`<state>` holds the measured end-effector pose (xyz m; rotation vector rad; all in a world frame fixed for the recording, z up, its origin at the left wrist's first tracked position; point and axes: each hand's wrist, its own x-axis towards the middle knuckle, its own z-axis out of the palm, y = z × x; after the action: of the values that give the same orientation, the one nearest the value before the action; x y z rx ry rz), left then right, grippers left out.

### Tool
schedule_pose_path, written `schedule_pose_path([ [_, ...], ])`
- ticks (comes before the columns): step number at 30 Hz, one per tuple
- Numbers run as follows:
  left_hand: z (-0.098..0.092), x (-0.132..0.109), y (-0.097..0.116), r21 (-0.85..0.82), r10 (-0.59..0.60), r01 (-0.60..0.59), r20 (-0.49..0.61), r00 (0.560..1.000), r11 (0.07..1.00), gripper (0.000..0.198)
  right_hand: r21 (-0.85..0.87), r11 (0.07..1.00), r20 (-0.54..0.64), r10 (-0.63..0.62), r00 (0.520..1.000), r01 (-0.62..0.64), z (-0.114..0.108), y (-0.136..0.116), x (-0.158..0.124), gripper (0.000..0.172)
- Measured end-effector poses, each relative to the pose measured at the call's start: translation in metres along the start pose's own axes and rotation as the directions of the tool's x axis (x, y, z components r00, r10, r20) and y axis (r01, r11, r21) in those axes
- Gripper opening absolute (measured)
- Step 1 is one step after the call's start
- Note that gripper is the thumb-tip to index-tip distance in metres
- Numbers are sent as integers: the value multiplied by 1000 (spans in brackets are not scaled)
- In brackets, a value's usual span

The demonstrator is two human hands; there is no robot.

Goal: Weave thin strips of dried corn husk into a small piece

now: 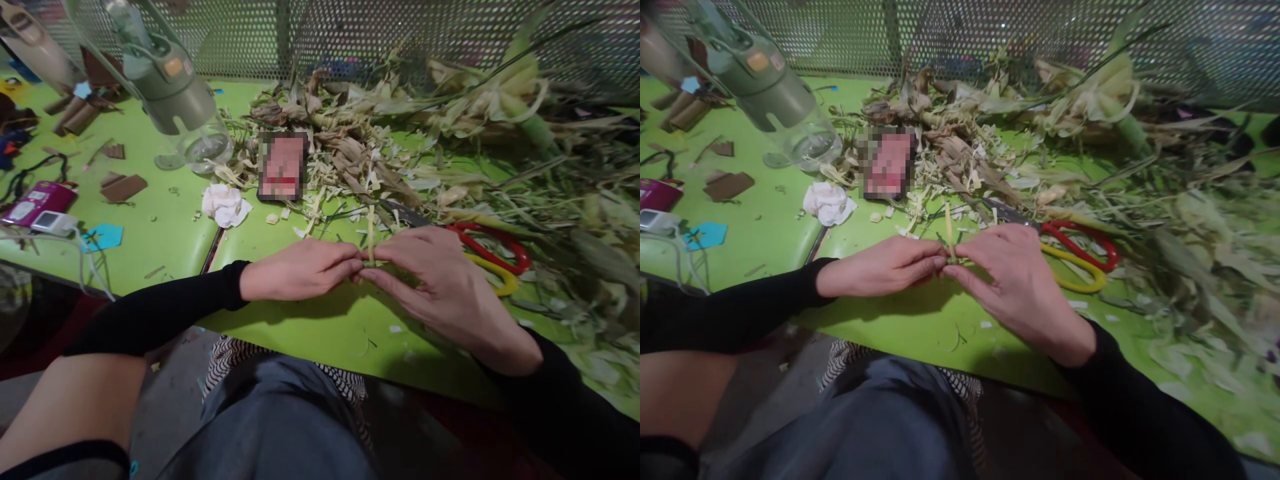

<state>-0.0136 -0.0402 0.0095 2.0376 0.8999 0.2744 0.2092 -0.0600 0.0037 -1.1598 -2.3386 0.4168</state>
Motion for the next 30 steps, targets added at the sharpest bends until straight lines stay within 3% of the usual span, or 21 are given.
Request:
schedule_pose_path([
  [3, -1, -1, 3, 12, -33, 33, 14, 999, 999, 39, 114, 993, 10, 28, 1000, -28, 2, 0, 0, 28],
  [9, -4, -2, 3, -117, -55, 63, 74, 996, 991, 49, 100, 995, 54, -10, 998, 5, 2, -5, 1, 29],
  [12, -9, -4, 5, -324, -49, 95, 148, 988, 941, 51, 230, 960, 45, 152, 987, -159, -2, -12, 1, 36],
  [15, -11, -7, 10, -478, -42, 109, 148, 988, 872, 52, 380, 858, 113, 326, 939, -344, -8, -17, 0, 43],
  [22, -1, -8, 9, -559, -28, 63, 71, 997, 827, 53, 494, 772, 186, 356, 916, -400, -14, -11, 2, 42],
  [25, 0, -5, 0, -513, -12, 54, 84, 996, 857, 46, 529, 725, 254, 361, 897, -442, -14, -8, 4, 45],
  [30, 1, -1, -7, -446, 34, 21, 115, 993, 895, 15, 532, 756, 181, 338, 923, -381, -10, -10, 4, 40],
])
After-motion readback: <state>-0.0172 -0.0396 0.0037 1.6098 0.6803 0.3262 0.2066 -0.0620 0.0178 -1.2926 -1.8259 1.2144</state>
